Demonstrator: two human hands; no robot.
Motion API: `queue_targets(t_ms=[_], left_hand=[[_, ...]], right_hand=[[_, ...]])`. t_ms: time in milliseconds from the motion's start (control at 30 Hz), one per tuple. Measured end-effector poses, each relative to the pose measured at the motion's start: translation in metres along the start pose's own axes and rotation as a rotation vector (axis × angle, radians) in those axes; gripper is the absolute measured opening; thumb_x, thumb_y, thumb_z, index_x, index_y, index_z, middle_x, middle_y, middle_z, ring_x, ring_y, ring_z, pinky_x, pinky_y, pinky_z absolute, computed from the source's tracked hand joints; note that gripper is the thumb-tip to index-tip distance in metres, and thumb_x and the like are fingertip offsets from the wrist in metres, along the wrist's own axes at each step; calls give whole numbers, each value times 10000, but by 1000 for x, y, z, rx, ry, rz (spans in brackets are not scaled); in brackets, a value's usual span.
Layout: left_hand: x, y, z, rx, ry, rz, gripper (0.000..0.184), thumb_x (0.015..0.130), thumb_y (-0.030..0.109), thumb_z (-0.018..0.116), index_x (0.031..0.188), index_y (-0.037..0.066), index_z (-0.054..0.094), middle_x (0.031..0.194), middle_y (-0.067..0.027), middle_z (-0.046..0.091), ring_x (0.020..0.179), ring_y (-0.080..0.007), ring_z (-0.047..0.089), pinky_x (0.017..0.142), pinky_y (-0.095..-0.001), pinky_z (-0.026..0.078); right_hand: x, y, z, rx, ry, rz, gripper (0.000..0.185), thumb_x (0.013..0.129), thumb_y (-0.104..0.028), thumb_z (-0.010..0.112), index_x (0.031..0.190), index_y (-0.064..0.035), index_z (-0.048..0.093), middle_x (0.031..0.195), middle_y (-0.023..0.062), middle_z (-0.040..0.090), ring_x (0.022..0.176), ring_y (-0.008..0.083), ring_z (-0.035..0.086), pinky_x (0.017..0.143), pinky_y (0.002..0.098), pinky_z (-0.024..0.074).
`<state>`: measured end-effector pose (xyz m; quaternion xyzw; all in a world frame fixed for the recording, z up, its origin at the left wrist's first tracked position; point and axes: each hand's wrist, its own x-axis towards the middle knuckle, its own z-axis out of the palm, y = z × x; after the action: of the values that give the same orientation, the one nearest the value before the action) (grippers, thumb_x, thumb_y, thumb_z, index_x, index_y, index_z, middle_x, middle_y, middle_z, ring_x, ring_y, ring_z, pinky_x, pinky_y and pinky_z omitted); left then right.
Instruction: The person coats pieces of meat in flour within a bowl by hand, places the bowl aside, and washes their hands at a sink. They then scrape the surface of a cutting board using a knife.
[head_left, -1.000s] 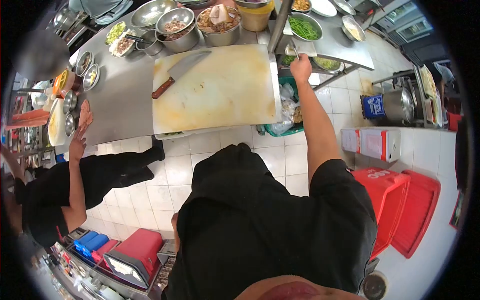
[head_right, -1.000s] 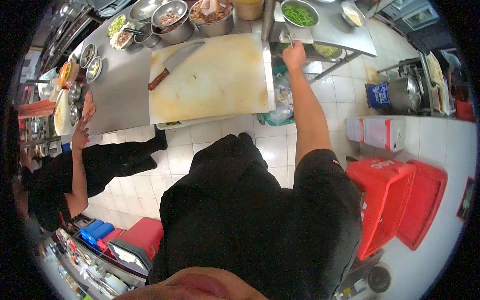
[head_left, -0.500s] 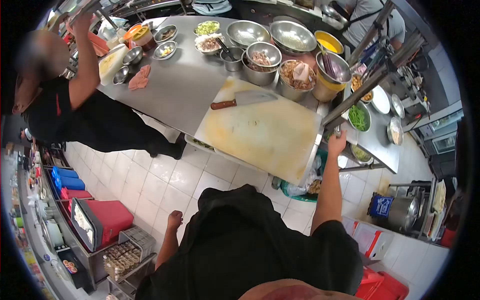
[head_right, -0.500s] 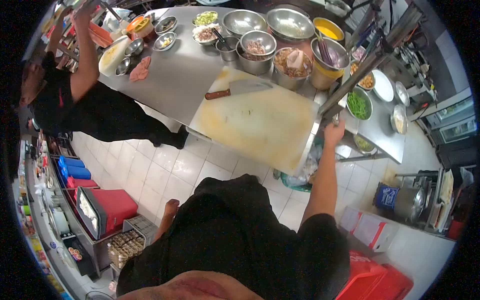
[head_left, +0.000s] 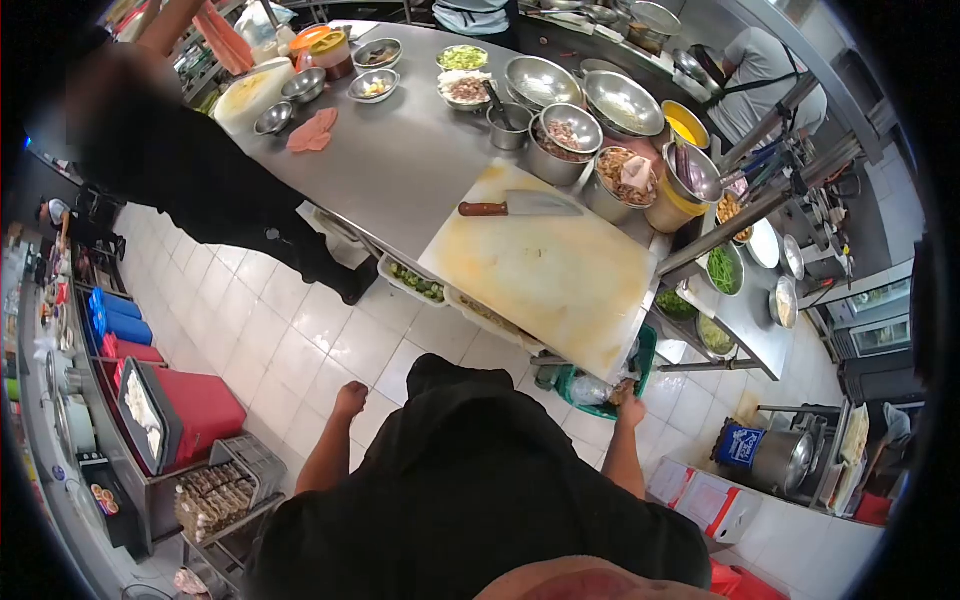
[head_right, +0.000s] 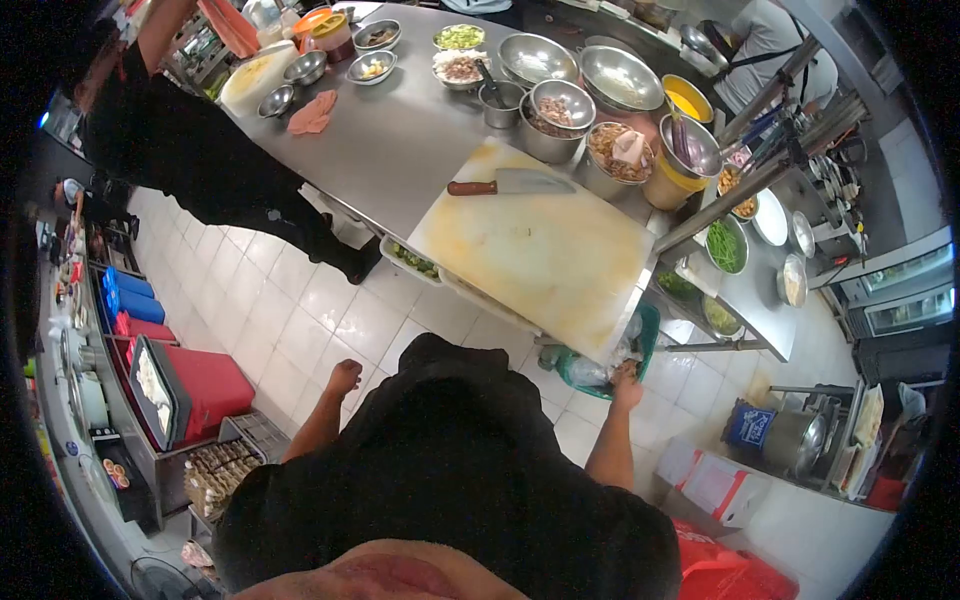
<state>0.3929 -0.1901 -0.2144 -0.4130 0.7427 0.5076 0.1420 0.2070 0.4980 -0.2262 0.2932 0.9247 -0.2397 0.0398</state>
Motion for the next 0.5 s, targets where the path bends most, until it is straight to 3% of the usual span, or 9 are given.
queue_targets(t_ms=[33, 67, 100, 133, 167, 300, 367, 500], left_hand=[[1, 2, -1, -11, 4, 3, 189, 820, 179, 564, 862, 7, 629, 613, -73, 576, 507, -159, 559, 455, -309, 480], [4, 2, -2, -24, 6, 6, 188, 820, 179, 567, 862, 7, 631, 613, -72, 576, 507, -158, 558, 455, -309, 480], [4, 1, -5, -38, -1, 16, 190, 820, 181, 574, 859, 6, 634, 618, -68, 578, 515, -154, 560, 458, -303, 481], [6, -4, -7, -46, -5, 12, 188, 817, 178, 576, 859, 4, 634, 621, -70, 580, 517, -154, 561, 458, -305, 484], [6, -9, -9, -54, -9, 6, 187, 815, 175, 579, 859, 2, 634, 624, -73, 582, 519, -155, 562, 459, -306, 487], [1, -31, -20, -53, -68, -83, 186, 804, 162, 582, 874, -3, 632, 644, -91, 593, 531, -154, 572, 464, -315, 503], [6, -47, -27, -43, -92, -122, 191, 798, 157, 580, 885, -5, 629, 651, -97, 594, 538, -154, 576, 468, -318, 512], [9, -55, -43, -43, -153, -147, 203, 796, 154, 567, 907, -4, 626, 684, -95, 602, 555, -159, 584, 474, -319, 523]], right_hand=[[14, 76, 46, -475, 29, -216, 288, 831, -281, 562, 682, -37, 602, 645, 155, 627, 580, 221, 612, 550, 346, 493], [-11, 94, 45, -186, -213, -136, 298, 840, -277, 588, 680, -26, 590, 591, 125, 588, 494, 226, 585, 464, 358, 470], [-38, 110, 43, 88, -424, 10, 312, 850, -273, 614, 679, -14, 577, 537, 95, 549, 408, 230, 557, 379, 369, 448], [-76, 85, 29, 401, -473, 551, 278, 855, -264, 608, 726, -21, 569, 553, 107, 556, 407, 251, 556, 394, 399, 474], [-99, 81, 25, 351, -591, 665, 237, 843, -248, 619, 804, -18, 572, 598, 125, 569, 435, 260, 562, 402, 414, 491], [-137, 118, 65, 83, -859, 82, 225, 846, -238, 611, 869, -16, 581, 727, 120, 570, 556, 265, 597, 442, 413, 522], [-143, 69, 59, -37, -885, -107, 215, 843, -218, 612, 870, -7, 579, 727, 111, 563, 562, 257, 596, 450, 394, 527], [-159, -32, 46, 344, -700, 358, 180, 827, -172, 610, 928, -27, 579, 736, 79, 564, 577, 206, 604, 461, 347, 529]])
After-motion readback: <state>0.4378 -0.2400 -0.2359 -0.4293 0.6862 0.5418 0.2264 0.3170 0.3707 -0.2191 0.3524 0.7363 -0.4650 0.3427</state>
